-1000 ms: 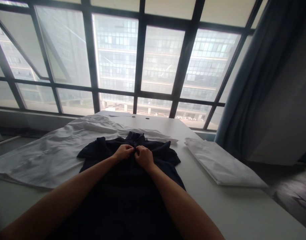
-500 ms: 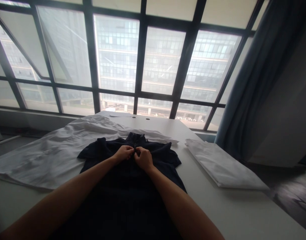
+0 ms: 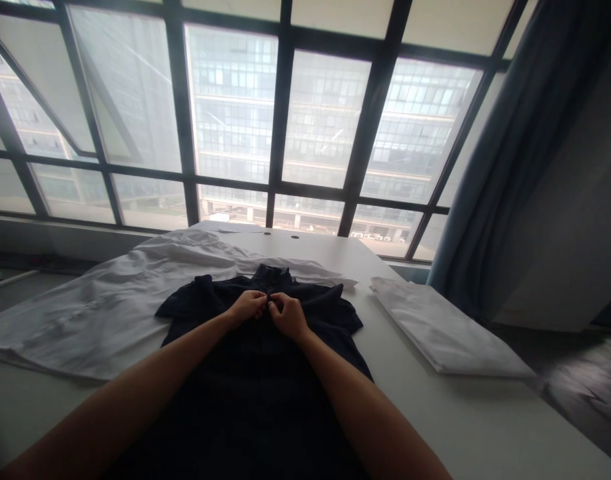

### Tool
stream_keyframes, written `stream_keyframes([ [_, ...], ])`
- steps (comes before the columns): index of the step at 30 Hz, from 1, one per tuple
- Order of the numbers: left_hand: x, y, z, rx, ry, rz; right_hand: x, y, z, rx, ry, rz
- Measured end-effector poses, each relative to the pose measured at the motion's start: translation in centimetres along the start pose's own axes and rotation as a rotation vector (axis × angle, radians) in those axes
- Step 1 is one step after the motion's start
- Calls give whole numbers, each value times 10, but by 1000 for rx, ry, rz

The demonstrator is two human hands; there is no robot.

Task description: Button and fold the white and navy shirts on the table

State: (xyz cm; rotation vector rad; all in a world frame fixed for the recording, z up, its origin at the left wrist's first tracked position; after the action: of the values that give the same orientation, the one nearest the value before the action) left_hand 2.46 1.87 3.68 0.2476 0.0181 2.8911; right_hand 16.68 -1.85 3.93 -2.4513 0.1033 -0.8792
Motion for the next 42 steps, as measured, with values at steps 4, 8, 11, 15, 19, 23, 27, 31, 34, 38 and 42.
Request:
stream_keyframes([
  [4, -2, 3, 3, 3, 36, -34, 1, -1, 2, -20, -10, 28],
  [8, -5, 2, 3, -24, -13, -49, 0, -2, 5, -11, 14, 49],
  [11, -6, 0, 2, -38, -56, -24, -2, -4, 8, -7, 20, 58],
  [15, -6, -2, 0, -44, -44, -16, -3, -5, 11, -29, 19, 54],
  [19, -6, -3, -1, -56, -27, -2, -1, -5, 9, -47, 2, 73],
  [23, -7, -3, -2, -81, -22, 5, 1, -6, 8, -68, -1, 77],
  [27, -6, -3, -4, -121, -35, -4, -2, -11, 15, -141, 70, 14],
  [31, -5, -5, -6, -162, -90, -15, -7, -18, 26, -239, 75, -77],
  [34, -4, -7, -8, -197, -151, -14, -9, -23, 32, -274, 5, -130],
  [38, -4, -8, -8, -243, -239, -24, -9, -27, 35, -356, -130, -212],
  [42, -4, 3, 0, -341, -481, 46, -8, -28, 35, -382, -176, -274],
])
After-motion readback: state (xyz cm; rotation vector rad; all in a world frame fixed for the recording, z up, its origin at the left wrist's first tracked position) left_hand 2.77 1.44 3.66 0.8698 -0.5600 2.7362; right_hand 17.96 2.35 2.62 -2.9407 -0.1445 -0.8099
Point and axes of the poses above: each hand's wrist, its own y-axis away from the middle knuckle, its own x-axis out of the back of the hand, z = x × y, the point moved 3 cm from there along -y, towards the middle knuckle
